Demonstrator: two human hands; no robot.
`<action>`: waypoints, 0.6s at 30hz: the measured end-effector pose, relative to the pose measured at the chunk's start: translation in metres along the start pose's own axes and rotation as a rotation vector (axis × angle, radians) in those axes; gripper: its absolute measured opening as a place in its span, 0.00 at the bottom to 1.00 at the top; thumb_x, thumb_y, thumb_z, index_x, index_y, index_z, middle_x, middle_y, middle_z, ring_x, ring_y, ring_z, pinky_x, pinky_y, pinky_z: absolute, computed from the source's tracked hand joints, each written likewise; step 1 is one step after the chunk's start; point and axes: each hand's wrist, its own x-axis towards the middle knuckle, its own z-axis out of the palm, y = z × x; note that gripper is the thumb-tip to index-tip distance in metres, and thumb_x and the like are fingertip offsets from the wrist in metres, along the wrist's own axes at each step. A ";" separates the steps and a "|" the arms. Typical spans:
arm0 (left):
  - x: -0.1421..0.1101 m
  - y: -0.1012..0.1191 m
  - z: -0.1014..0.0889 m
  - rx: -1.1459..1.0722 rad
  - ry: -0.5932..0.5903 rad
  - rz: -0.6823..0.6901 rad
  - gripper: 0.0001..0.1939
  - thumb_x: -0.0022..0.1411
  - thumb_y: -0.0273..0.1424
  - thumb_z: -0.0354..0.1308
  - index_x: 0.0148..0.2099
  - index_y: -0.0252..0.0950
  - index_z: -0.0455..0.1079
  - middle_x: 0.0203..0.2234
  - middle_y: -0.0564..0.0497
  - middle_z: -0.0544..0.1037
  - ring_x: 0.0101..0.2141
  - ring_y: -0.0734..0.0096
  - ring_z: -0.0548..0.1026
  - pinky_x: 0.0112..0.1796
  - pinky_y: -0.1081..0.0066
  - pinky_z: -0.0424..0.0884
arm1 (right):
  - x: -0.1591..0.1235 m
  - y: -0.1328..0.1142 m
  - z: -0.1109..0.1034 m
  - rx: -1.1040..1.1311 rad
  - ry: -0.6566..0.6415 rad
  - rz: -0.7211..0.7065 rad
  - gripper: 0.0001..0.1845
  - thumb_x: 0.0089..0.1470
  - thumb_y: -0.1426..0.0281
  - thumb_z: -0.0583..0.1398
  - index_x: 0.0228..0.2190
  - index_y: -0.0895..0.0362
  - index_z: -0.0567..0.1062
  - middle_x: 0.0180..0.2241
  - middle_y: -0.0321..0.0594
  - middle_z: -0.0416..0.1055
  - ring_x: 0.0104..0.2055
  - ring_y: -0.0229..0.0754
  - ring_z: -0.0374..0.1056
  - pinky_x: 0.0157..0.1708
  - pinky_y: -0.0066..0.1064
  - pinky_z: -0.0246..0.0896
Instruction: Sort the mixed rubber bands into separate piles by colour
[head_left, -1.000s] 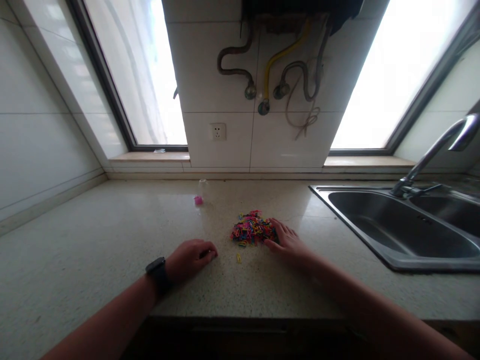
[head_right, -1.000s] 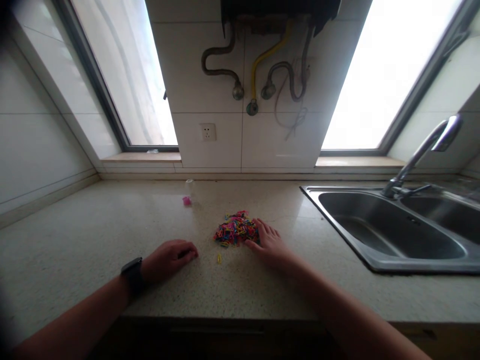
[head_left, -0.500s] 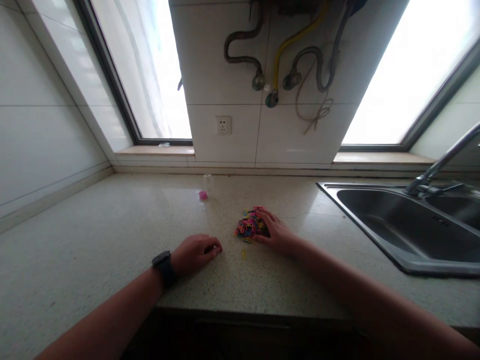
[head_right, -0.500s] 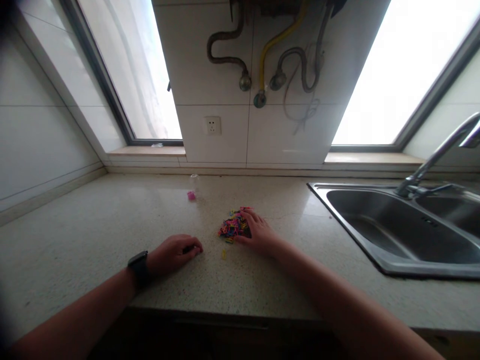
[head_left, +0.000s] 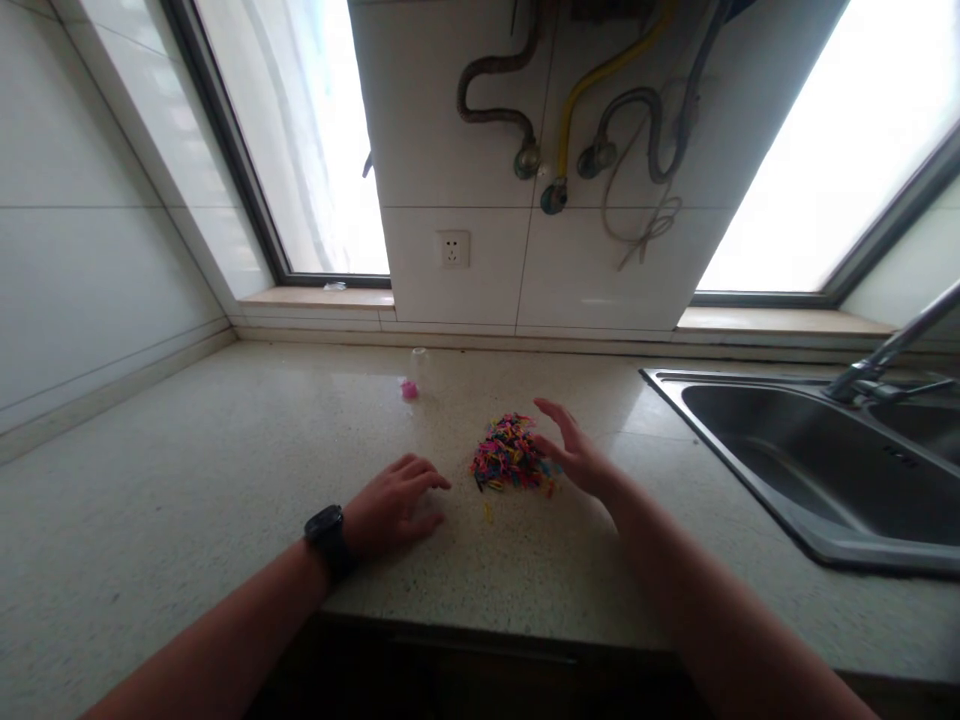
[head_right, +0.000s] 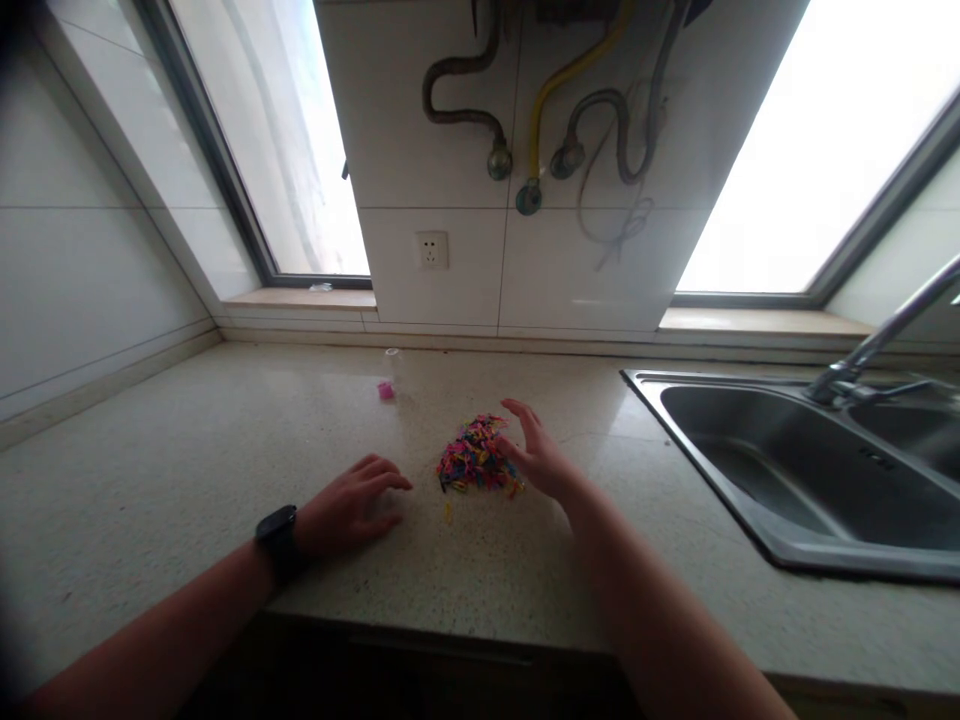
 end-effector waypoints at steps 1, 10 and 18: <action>0.000 0.001 0.002 0.028 0.016 0.009 0.27 0.60 0.45 0.59 0.59 0.42 0.65 0.50 0.44 0.72 0.52 0.56 0.67 0.53 0.56 0.65 | -0.001 0.004 -0.007 -0.002 0.010 0.012 0.32 0.59 0.54 0.57 0.61 0.48 0.57 0.62 0.45 0.57 0.64 0.51 0.53 0.63 0.50 0.48; 0.052 -0.002 0.048 0.125 -0.060 -0.025 0.71 0.39 0.66 0.60 0.72 0.39 0.28 0.70 0.40 0.35 0.67 0.39 0.33 0.63 0.45 0.42 | 0.005 0.036 -0.003 0.168 0.212 0.213 0.26 0.60 0.50 0.52 0.55 0.49 0.64 0.56 0.47 0.65 0.57 0.50 0.63 0.57 0.49 0.57; 0.141 -0.001 0.066 0.019 -0.069 0.014 0.72 0.32 0.63 0.66 0.72 0.44 0.35 0.69 0.38 0.39 0.66 0.35 0.39 0.61 0.41 0.45 | 0.004 0.040 0.001 0.124 0.226 0.241 0.25 0.59 0.50 0.51 0.51 0.51 0.66 0.53 0.47 0.66 0.50 0.49 0.67 0.51 0.45 0.61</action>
